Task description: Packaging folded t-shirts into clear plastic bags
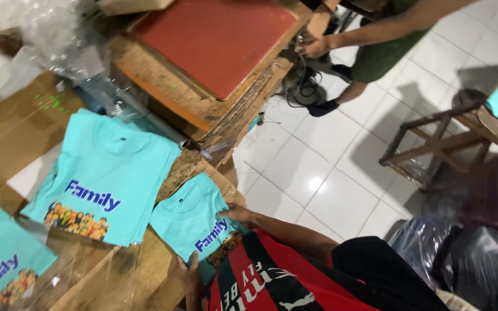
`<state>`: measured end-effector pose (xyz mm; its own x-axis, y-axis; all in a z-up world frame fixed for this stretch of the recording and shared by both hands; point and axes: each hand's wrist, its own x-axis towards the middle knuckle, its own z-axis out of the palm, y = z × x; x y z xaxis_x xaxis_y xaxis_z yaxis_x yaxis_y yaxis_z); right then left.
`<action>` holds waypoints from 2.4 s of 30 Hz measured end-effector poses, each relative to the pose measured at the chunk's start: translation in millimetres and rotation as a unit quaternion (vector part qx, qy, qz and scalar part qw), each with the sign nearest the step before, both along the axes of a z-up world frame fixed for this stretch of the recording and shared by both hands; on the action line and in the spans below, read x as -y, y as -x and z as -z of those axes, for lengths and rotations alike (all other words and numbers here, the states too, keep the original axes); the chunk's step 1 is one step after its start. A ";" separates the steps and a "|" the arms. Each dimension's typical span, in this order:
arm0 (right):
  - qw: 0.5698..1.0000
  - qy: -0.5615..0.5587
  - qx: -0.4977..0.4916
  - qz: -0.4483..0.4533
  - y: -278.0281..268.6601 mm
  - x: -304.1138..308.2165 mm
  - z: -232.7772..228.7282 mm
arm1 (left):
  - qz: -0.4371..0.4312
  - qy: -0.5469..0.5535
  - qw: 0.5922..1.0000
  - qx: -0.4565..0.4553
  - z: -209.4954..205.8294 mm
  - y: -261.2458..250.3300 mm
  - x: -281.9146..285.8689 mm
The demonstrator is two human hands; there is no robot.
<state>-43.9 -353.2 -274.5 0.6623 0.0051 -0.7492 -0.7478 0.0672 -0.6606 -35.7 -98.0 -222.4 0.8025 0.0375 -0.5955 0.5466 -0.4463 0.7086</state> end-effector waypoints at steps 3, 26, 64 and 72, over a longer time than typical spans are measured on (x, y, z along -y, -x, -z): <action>1.000 -0.011 -0.016 0.020 0.3 2.0 -20.5 | 0.009 -0.058 0.997 -0.044 -7.5 -3.9 4.6; 0.994 -0.070 0.066 0.041 -4.5 -4.5 53.6 | 0.004 -0.064 0.997 0.032 22.6 1.2 -3.2; 0.967 0.184 0.023 -0.173 -45.0 -96.3 -149.2 | 0.157 0.017 0.980 0.117 38.3 11.8 6.6; 0.849 0.444 0.089 -0.271 -39.4 -103.7 -8.3 | 0.286 0.135 0.936 0.154 49.6 17.6 -23.4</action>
